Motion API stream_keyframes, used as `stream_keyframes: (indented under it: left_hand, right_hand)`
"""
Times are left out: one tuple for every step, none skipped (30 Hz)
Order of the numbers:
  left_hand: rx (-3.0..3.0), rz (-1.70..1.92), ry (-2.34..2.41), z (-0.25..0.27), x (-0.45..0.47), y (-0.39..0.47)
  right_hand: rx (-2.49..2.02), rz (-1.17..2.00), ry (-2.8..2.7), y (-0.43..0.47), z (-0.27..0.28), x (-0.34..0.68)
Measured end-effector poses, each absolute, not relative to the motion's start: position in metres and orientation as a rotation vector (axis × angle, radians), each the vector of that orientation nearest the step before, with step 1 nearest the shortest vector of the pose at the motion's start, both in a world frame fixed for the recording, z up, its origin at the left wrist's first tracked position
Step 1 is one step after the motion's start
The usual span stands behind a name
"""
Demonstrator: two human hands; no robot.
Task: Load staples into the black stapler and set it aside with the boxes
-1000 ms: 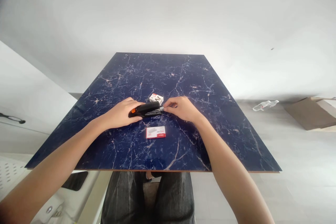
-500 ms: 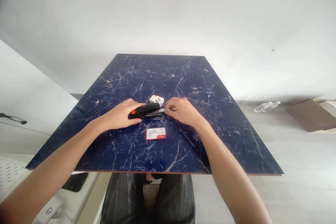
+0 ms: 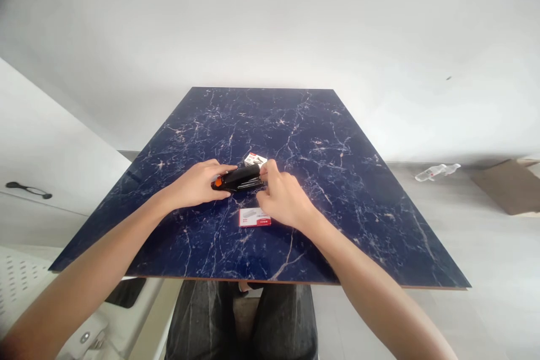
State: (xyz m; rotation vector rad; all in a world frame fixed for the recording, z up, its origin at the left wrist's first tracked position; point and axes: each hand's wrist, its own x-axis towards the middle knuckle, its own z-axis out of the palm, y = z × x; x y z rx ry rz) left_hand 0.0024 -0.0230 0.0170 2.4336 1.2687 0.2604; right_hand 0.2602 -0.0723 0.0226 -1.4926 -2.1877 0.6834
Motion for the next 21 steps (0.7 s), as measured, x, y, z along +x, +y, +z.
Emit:
stream_keyframes:
  left_hand:
    - [2.438,0.262,1.271,0.016,0.004,-0.023]
    - [2.442,0.265,1.277,0.015,0.005,-0.023]
    - [2.444,0.273,1.289,0.014,0.005,-0.024]
    - [2.445,0.285,1.303,0.015,0.005,-0.024]
    - [2.445,0.294,1.315,0.016,0.004,-0.025]
    - [2.443,0.295,1.312,0.018,0.002,-0.025]
    - [2.44,0.286,1.29,0.021,-0.002,-0.025]
    - [2.44,0.273,1.253,0.025,-0.008,-0.025]
    - [2.441,0.266,1.216,0.029,-0.014,-0.024]
    - [2.445,0.268,1.188,0.032,-0.021,-0.022]
    - [2.451,0.285,1.196,0.035,-0.029,-0.019]
    - [2.451,0.309,1.244,0.037,-0.035,-0.016]
    - [2.448,0.301,1.287,0.037,-0.04,-0.014]
    - [2.445,0.271,1.304,0.037,-0.043,-0.012]
    - [2.444,0.239,1.293,0.035,-0.044,-0.01]
    - [2.446,0.209,1.249,0.034,-0.043,-0.01]
    - [2.45,0.197,1.189,0.033,-0.04,-0.01]
    - [2.45,0.203,1.132,0.032,-0.036,-0.012]
    - [2.443,0.214,1.09,0.031,-0.031,-0.014]
    - [2.429,0.218,1.069,0.031,-0.027,-0.017]
    - [2.412,0.212,1.059,0.031,-0.022,-0.021]
  right_hand:
    - [-1.475,0.716,-2.185,-0.071,0.023,0.261]
    - [-1.457,0.751,-2.178,-0.069,0.024,0.262]
    - [-1.446,0.782,-2.165,-0.067,0.024,0.264]
    - [-1.451,0.802,-2.147,-0.065,0.025,0.266]
    - [-1.477,0.804,-2.134,-0.064,0.026,0.267]
    - [-1.522,0.777,-2.128,-0.064,0.026,0.269]
    - [-1.58,0.711,-2.125,-0.066,0.027,0.27]
    - [-1.646,0.615,-2.12,-0.069,0.027,0.27]
    - [-1.705,0.517,-2.115,-0.075,0.027,0.269]
    - [-1.744,0.446,-2.117,-0.082,0.026,0.267]
    - [-1.766,0.405,-2.124,-0.091,0.025,0.264]
    - [-1.773,0.397,-2.141,-0.1,0.022,0.259]
    - [-1.767,0.4,-2.169,-0.108,0.019,0.252]
    - [-1.77,0.374,-2.182,-0.116,0.015,0.244]
    - [-1.77,0.335,-2.186,-0.122,0.011,0.235]
    - [-1.769,0.288,-2.184,-0.127,0.007,0.226]
    - [-1.756,0.239,-2.182,-0.13,0.003,0.218]
    - [-1.723,0.208,-2.191,-0.132,0.0,0.211]
    - [-1.675,0.196,-2.204,-0.133,-0.002,0.207]
    - [-1.618,0.206,-2.216,-0.133,-0.004,0.205]
    - [-1.565,0.242,-2.224,-0.132,-0.005,0.206]
